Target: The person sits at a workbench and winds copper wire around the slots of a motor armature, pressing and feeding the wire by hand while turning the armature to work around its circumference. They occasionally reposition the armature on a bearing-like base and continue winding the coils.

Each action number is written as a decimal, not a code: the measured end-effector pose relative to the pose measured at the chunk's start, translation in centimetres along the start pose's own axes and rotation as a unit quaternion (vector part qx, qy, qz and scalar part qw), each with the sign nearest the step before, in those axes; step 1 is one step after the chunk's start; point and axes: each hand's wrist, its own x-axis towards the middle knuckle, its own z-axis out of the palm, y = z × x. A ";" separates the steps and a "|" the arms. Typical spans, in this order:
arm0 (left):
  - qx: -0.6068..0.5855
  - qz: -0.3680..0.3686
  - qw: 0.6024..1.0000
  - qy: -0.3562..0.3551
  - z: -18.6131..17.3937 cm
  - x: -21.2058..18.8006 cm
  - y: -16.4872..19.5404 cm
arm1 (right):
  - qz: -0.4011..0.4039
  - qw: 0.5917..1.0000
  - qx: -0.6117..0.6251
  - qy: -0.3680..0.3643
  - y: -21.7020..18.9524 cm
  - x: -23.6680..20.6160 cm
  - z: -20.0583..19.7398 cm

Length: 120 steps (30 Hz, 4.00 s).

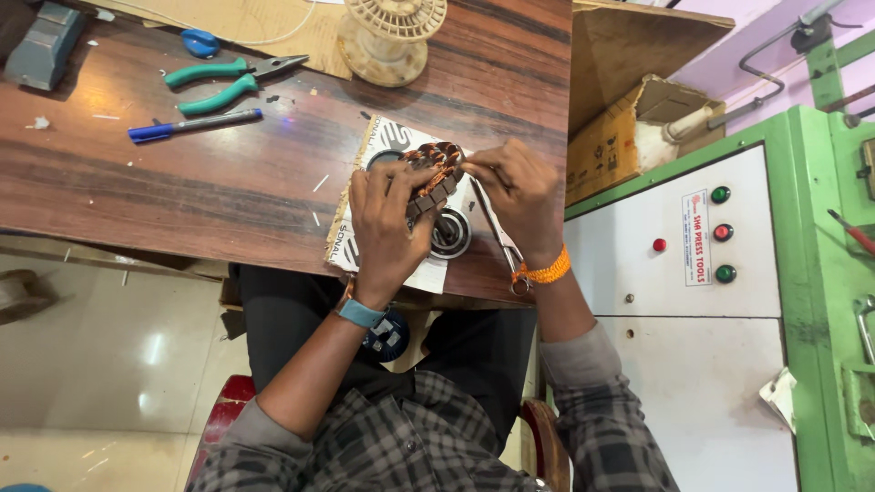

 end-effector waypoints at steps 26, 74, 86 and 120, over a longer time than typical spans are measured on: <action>0.002 0.020 1.000 -0.010 -1.0 0.7 0.5 | 0.015 0.991 0.093 -0.099 3.6 -7.8 -1.8; 0.006 0.016 1.000 0.026 1.0 -0.6 -0.6 | 0.124 0.987 0.076 -0.074 1.7 -3.2 -0.8; -0.011 0.008 0.999 0.038 0.8 -0.6 -0.6 | 0.044 0.995 0.021 -0.093 -0.3 1.4 -0.9; -0.223 0.010 0.963 -0.150 -2.2 2.4 -2.0 | 0.289 0.921 0.256 -0.049 -2.5 -3.9 1.5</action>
